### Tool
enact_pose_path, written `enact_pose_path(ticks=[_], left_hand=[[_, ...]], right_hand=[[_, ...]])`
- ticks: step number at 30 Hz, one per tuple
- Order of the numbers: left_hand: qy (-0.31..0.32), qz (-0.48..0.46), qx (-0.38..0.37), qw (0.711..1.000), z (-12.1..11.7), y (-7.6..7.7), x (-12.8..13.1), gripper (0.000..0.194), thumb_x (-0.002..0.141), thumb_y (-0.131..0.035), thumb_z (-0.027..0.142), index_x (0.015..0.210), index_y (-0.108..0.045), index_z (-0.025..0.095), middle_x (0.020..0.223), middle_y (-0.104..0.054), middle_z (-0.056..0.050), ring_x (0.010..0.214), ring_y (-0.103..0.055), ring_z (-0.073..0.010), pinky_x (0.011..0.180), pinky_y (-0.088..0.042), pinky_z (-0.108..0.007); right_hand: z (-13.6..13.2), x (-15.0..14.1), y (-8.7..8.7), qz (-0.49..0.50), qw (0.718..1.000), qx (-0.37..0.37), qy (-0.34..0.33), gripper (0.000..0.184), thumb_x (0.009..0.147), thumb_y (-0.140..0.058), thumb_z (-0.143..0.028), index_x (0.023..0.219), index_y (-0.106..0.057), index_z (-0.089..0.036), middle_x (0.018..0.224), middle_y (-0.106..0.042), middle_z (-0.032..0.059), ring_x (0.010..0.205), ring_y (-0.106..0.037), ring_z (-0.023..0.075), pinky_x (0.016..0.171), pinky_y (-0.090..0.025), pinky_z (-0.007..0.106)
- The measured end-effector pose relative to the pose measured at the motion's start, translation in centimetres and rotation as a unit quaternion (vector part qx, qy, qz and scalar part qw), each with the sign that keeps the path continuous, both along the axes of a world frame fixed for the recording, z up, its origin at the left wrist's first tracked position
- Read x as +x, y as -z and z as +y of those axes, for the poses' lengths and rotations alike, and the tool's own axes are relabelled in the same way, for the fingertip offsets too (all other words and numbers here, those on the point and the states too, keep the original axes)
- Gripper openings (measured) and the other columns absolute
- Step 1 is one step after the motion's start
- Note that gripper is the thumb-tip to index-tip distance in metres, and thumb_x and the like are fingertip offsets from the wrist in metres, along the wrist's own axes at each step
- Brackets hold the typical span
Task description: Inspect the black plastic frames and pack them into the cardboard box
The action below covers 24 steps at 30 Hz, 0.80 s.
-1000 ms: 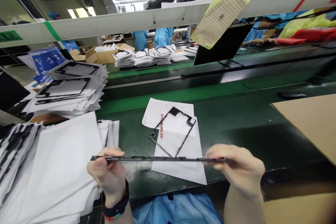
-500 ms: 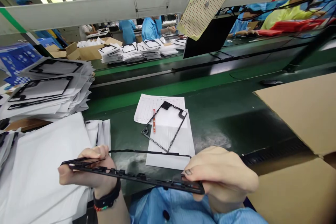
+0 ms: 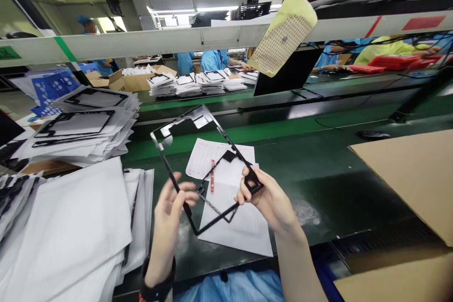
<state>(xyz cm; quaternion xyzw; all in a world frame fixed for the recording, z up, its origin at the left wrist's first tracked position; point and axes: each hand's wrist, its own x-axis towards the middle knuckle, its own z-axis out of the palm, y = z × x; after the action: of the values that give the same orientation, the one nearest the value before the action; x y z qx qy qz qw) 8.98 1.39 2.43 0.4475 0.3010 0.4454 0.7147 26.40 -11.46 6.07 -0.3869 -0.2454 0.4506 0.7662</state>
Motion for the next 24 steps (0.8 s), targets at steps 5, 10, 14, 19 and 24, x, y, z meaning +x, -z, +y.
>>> enact_pose_path(ticks=[5,10,14,19,24], left_hand=[[0.124,-0.067,-0.160,0.977,0.1,-3.4,-0.4,0.023,0.081,-0.076,0.031,0.076,-0.062,0.013,0.045,-0.049,0.008,0.035,-0.046,-0.0029,0.034,-0.038,-0.009],[0.156,-0.199,-0.346,0.904,-0.2,-6.5,-0.7,0.032,0.105,-0.031,0.018,0.084,-0.055,0.013,0.056,-0.058,0.004,0.045,-0.058,0.0037,0.053,-0.044,0.004],[0.168,-0.351,-0.517,0.762,-1.8,-7.6,-1.2,0.032,0.106,-0.029,0.029,0.088,-0.052,0.015,0.058,-0.065,0.000,0.048,-0.066,-0.0023,0.054,-0.052,-0.002],[0.165,-0.354,-0.540,0.745,-3.0,-8.1,-2.0,0.034,0.105,-0.033,0.026,0.087,-0.057,0.013,0.062,-0.070,-0.005,0.049,-0.068,-0.0058,0.052,-0.054,-0.006],[0.105,-0.287,-0.524,0.795,-3.8,-8.6,-1.3,0.028,0.096,-0.058,0.020,0.070,-0.064,0.013,0.052,-0.066,0.001,0.039,-0.060,-0.0025,0.043,-0.050,-0.005]], right_hand=[[-0.7,-1.0,-1.2,0.107,0.990,0.036,-0.081,0.022,0.083,-0.074,-0.039,0.094,-0.065,-0.022,0.079,-0.073,0.0031,0.081,-0.073,0.0164,0.070,-0.056,0.021],[-3.0,-1.7,-1.1,0.110,0.983,0.113,-0.092,0.027,0.088,-0.066,-0.045,0.110,-0.068,-0.030,0.126,-0.069,0.0059,0.114,-0.067,0.0172,0.081,-0.057,0.022],[-5.4,-1.7,-1.0,0.099,0.987,0.061,-0.113,0.054,0.080,-0.071,-0.058,0.128,-0.059,-0.038,0.142,-0.057,0.0043,0.122,-0.060,0.0196,0.087,-0.055,0.027],[-7.1,-2.1,-1.0,0.093,0.990,0.064,-0.081,0.067,0.072,-0.076,-0.062,0.133,-0.056,-0.039,0.139,-0.057,0.0071,0.113,-0.062,0.0248,0.082,-0.056,0.033],[-6.9,-2.5,-1.0,0.121,0.989,0.078,-0.029,0.067,0.069,-0.083,-0.053,0.131,-0.059,-0.038,0.135,-0.059,0.0037,0.101,-0.066,0.0200,0.075,-0.060,0.027]])
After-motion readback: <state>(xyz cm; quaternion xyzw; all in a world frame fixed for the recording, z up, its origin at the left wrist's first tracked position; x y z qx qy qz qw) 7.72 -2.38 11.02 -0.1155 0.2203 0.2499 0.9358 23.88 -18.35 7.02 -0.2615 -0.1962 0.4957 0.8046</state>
